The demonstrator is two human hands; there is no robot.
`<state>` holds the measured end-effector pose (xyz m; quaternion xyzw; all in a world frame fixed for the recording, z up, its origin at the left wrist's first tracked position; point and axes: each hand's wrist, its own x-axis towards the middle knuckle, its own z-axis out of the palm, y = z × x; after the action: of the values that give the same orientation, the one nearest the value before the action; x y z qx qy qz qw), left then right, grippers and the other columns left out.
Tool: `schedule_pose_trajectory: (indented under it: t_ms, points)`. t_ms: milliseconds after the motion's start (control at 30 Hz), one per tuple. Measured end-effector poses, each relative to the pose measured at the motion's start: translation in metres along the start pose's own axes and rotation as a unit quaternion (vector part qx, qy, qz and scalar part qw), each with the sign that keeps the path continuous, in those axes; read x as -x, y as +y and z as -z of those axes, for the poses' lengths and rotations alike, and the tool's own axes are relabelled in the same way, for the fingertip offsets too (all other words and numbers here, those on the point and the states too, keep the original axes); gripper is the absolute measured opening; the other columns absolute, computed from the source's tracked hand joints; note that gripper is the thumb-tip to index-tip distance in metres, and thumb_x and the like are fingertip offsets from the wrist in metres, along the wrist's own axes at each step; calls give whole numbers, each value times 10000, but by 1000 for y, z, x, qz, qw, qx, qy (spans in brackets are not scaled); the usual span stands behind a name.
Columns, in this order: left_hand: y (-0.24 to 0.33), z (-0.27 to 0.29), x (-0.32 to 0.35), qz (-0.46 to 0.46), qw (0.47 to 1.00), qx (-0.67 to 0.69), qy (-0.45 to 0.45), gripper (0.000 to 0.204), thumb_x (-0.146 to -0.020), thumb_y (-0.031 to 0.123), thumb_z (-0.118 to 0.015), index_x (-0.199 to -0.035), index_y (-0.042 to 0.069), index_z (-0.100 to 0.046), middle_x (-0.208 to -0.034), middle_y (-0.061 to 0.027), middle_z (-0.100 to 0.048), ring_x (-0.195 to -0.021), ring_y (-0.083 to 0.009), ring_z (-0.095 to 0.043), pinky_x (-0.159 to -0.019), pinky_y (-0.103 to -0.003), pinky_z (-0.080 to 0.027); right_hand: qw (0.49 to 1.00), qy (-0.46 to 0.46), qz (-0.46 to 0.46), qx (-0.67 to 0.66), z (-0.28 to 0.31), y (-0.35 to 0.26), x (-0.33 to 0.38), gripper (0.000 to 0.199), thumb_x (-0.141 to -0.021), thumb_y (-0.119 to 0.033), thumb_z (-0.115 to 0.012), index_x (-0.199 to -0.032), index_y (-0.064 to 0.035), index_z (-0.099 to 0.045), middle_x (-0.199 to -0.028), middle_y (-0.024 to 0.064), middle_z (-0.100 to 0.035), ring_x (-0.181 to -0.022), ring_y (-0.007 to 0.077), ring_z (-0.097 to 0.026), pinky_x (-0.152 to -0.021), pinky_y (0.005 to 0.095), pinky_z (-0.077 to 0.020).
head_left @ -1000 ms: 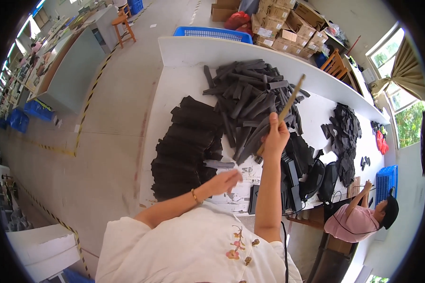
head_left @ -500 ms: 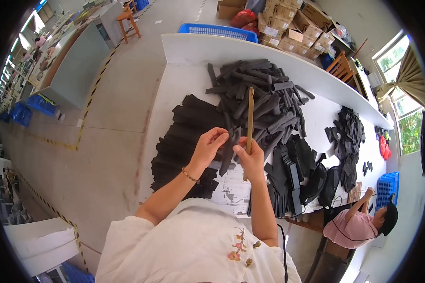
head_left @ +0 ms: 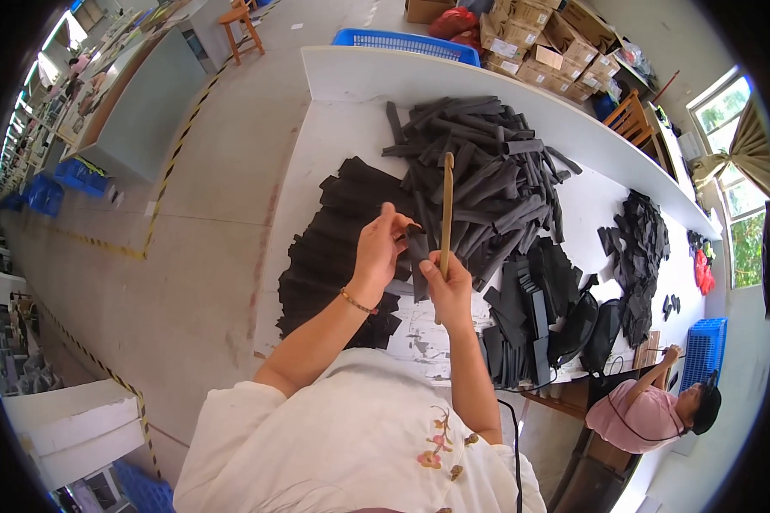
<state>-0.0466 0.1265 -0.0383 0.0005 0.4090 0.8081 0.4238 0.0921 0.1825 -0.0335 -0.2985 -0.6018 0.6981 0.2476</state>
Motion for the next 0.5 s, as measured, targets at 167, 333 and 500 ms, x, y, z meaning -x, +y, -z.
schedule_pose_trajectory:
  t_ms: [167, 333, 500]
  points:
    - [-23, 16, 20, 13, 996, -59, -70, 413, -969, 354, -508, -1169, -2, -571, -799, -41, -613, -773, -146, -610, -723, -304, -482, 999, 34, -13, -37, -2, 0, -7, 111, -913, -146, -620, -914, -50, -566, -646, -53, -517, -482, -3, -379, -416, 170, -257]
    - [-35, 33, 45, 146, 936, -224, -228, 271, -991, 233, -448, -989, -7, -574, -678, -44, -555, -553, -108, -526, -574, -261, -478, 989, 135, 40, 37, 9, -8, -31, 148, -907, -135, -619, -847, -18, -551, -671, -37, -527, -597, 36, -423, -535, 204, -354]
    - [-45, 38, 60, 158, 909, -269, -276, 270, -994, 183, -389, -790, 34, -486, -641, -59, -550, -509, -115, -523, -504, -250, -456, 928, 278, 197, 152, 21, -25, -67, 153, -927, -182, -608, -867, -47, -566, -643, -57, -471, -528, 17, -385, -459, 182, -285]
